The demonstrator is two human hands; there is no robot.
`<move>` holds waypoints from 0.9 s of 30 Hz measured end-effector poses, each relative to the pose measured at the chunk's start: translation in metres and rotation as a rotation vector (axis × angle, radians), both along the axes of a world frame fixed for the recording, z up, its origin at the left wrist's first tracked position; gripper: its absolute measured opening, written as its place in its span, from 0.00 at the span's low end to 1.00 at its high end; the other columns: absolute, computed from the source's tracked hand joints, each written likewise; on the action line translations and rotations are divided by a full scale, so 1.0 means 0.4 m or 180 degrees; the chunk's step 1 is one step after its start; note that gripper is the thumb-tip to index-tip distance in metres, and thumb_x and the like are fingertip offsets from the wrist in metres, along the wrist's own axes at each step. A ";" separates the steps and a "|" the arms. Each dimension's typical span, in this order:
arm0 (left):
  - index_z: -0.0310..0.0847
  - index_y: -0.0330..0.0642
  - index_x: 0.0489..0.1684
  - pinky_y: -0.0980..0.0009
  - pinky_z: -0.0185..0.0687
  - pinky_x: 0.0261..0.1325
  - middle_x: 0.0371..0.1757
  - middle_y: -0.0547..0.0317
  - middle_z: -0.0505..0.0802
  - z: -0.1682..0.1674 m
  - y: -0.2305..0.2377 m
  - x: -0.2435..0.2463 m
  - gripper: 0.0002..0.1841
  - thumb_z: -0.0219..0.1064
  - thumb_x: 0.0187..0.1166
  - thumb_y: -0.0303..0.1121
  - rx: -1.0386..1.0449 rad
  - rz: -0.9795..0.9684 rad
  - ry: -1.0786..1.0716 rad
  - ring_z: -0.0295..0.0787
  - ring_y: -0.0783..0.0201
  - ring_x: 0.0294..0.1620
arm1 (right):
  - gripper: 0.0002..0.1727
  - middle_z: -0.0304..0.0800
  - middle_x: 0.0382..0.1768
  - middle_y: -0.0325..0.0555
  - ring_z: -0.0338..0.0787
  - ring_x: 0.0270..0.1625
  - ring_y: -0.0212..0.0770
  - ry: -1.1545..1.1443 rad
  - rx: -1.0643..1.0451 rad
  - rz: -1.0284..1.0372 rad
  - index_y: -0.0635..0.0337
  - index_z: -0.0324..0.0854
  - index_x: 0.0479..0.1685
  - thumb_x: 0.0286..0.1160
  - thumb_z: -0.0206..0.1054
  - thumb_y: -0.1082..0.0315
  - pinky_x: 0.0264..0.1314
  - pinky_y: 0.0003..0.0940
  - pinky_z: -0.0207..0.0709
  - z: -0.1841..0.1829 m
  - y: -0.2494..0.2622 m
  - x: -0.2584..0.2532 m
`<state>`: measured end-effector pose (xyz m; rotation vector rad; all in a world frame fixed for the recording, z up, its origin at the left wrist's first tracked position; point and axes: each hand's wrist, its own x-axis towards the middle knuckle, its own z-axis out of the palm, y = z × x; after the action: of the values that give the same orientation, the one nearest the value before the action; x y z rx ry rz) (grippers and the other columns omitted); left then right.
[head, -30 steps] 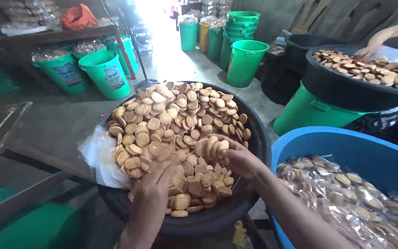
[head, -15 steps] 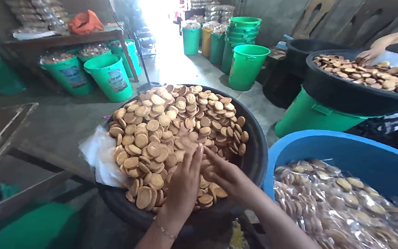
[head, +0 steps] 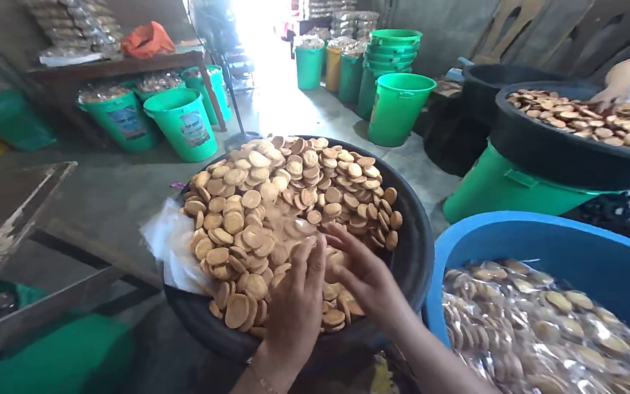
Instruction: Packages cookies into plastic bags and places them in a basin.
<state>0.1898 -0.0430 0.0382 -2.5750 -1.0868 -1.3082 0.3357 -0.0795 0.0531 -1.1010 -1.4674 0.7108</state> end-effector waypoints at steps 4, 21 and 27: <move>0.81 0.36 0.71 0.71 0.88 0.36 0.71 0.41 0.85 0.013 -0.009 0.004 0.25 0.65 0.71 0.18 0.0128 0.0159 -0.0130 0.94 0.58 0.40 | 0.34 0.90 0.63 0.51 0.93 0.53 0.29 -0.0608 0.0454 -0.0293 0.72 0.63 0.85 0.79 0.65 0.73 0.60 0.24 0.85 -0.002 0.008 -0.043; 0.89 0.46 0.53 0.76 0.87 0.52 0.60 0.52 0.92 0.033 -0.129 -0.007 0.10 0.68 0.79 0.27 0.0144 -0.1079 -0.0416 0.92 0.66 0.49 | 0.32 0.90 0.61 0.55 0.96 0.49 0.45 0.1591 -0.0569 0.0457 0.73 0.62 0.83 0.78 0.63 0.74 0.50 0.39 0.94 0.006 0.031 -0.034; 0.65 0.48 0.86 0.73 0.84 0.68 0.79 0.66 0.81 0.039 0.023 -0.167 0.37 0.65 0.80 0.56 -0.2816 -0.2842 -0.2075 0.82 0.75 0.71 | 0.24 0.94 0.55 0.35 0.94 0.40 0.27 0.0932 -0.0577 0.1598 0.55 0.82 0.71 0.82 0.68 0.53 0.36 0.24 0.91 0.078 -0.003 0.055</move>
<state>0.1232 -0.0337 0.0537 -3.6505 -0.5839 -2.4243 0.3577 -0.0805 0.0842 -0.7177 -1.4519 1.3204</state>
